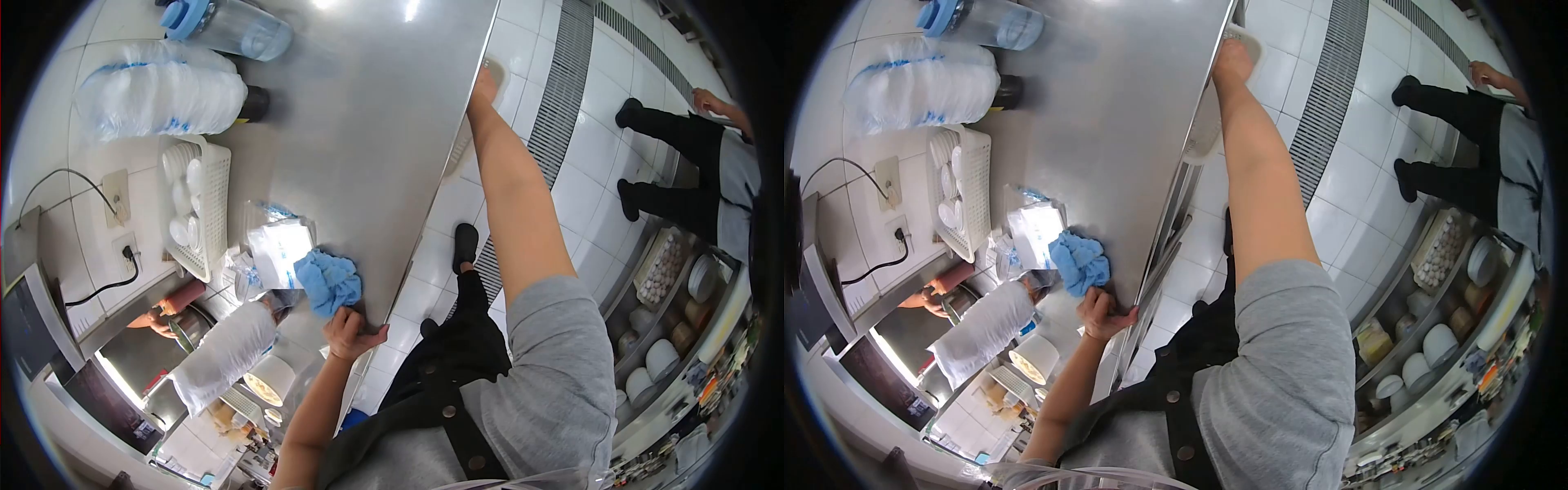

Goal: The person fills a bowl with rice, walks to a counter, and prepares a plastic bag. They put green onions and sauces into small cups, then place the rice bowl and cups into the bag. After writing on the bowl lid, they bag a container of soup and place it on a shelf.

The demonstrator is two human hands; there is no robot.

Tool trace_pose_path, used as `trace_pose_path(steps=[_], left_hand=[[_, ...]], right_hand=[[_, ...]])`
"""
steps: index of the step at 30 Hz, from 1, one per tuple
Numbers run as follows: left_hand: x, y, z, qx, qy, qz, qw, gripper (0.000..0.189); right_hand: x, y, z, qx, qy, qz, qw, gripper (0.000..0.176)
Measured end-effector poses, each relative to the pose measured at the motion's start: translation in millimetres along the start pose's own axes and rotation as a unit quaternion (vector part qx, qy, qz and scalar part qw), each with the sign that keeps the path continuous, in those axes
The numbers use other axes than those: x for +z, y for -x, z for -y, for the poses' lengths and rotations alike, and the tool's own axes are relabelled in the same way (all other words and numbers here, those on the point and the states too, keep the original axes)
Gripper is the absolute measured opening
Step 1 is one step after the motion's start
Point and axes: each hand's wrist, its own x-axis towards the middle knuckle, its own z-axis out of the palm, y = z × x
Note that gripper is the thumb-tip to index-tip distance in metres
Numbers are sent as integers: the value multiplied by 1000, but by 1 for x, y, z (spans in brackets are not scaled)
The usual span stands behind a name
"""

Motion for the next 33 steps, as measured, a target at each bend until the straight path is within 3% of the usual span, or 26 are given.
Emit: trace_pose_path(steps=[7,9,12,15,17,21,24,27,29,33], left_hand=[[-3,-1,-3,-8,14,2,1000,50],[-3,-3,-4,-7,21,1,1000,50],[-2,0,-2,-2,7,4,1000,48],[-5,-3,-4,0,16,-1,1000,48],[-6,-3,-5,-6,17,2,1000,48],[-6,-2,-6,-11,27,1,1000,48],[-7,-3,-7,-4,26,-4,1000,47],[-10,-5,-8,-1,22,-7,1000,48],[-9,-4,-7,-6,30,-11,999,47],[-10,-5,-8,-8,39,-14,999,47]], right_hand=[[-10,14,5,-29,-57,-19,998,32],[-21,18,9,-43,-17,2,999,34],[-8,15,3,-95,-29,-27,995,34],[33,-10,-20,-105,-152,28,982,33],[71,-33,-45,-35,-396,150,905,33],[8,26,-13,53,-569,237,786,27],[-8,37,-1,100,-568,209,790,18],[-14,39,-13,93,-541,81,832,13],[-46,72,-26,93,-559,18,824,15],[-116,154,-42,86,-632,-177,750,10]])
